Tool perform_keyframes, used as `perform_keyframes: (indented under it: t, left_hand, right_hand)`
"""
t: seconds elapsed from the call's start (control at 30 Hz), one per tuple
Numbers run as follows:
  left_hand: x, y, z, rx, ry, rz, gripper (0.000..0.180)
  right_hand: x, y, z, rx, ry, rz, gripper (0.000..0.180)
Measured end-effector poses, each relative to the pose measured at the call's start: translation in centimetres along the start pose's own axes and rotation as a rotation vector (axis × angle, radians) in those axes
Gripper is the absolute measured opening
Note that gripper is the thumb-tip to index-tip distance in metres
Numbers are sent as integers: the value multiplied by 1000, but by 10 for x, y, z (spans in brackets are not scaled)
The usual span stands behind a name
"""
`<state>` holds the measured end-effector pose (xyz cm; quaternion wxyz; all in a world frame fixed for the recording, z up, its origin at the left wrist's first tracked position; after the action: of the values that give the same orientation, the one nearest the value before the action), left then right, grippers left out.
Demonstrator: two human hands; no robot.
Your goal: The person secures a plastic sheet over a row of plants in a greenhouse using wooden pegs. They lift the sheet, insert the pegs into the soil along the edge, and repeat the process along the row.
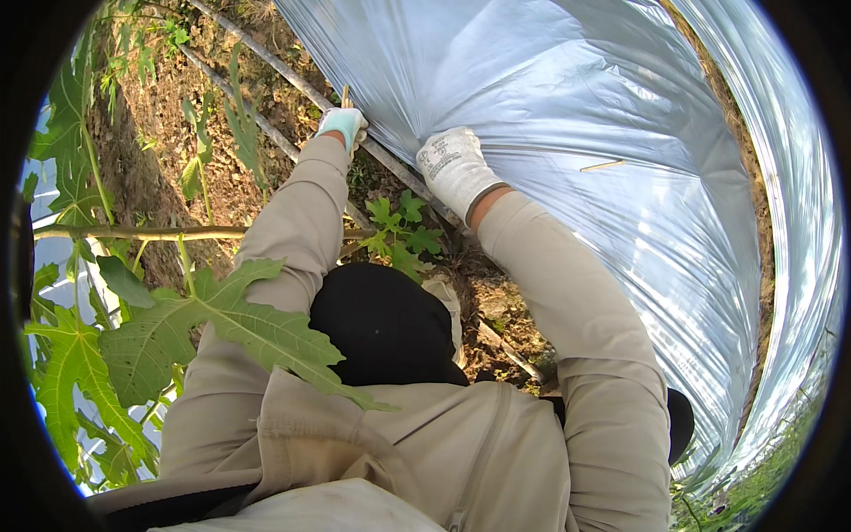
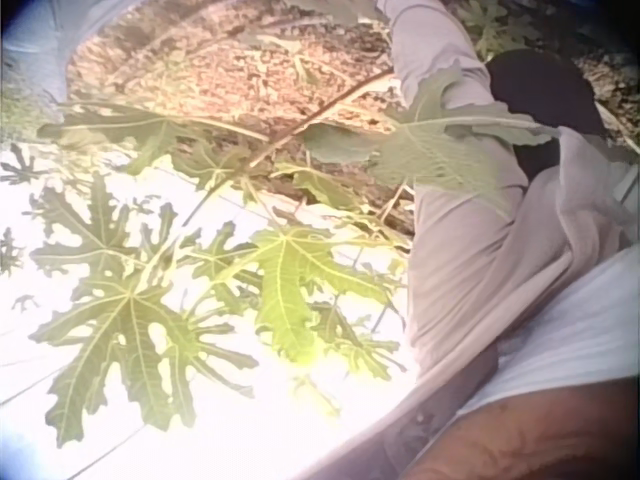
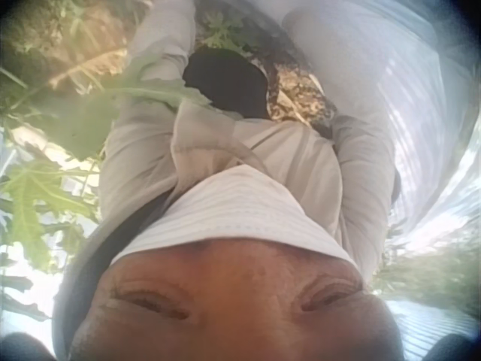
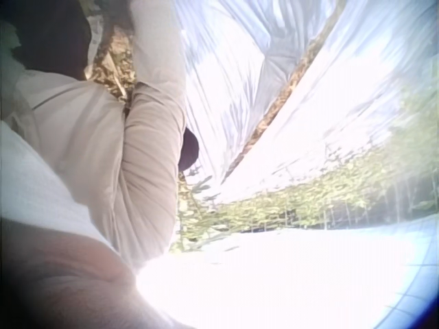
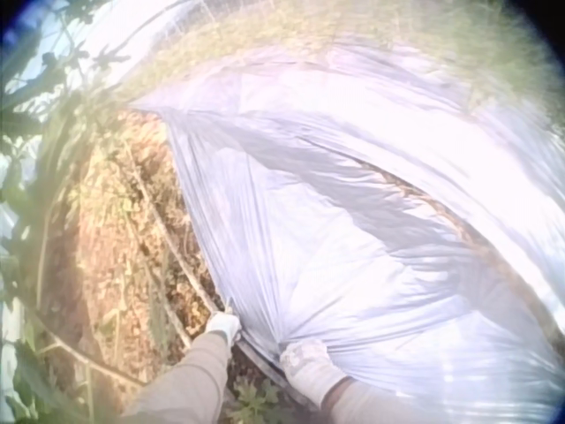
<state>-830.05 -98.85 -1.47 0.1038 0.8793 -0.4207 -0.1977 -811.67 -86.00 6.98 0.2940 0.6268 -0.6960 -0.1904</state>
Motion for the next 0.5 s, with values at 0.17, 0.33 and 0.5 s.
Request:
perform_keyframes:
  t: [0.17, 0.33, 0.5]
  left_hand:
    - [0, -2, -6, -50, -7, -42, 15]
    - [-2, -3, -10, -67, -17, -40, 17]
    - [2, -2, -2, -47, -11, -13, 18]
  right_hand:
    - [23, 20, 8, 22, 115, -121, 17]
    - [43, 12, 19, 19, 133, -69, 17]
    - [44, -11, 30, -18, 74, 27, 19]
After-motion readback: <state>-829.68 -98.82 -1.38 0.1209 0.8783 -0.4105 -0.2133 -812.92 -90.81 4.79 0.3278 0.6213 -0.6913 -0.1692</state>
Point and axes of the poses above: each hand's wrist, its own z-axis towards the middle knuckle, its own y-axis out of the back of the hand, x = y × z, the point moved 1 cm from there along z, towards the middle knuckle, and after that the axes turned 10 degrees about x, right-handed, at the moved point
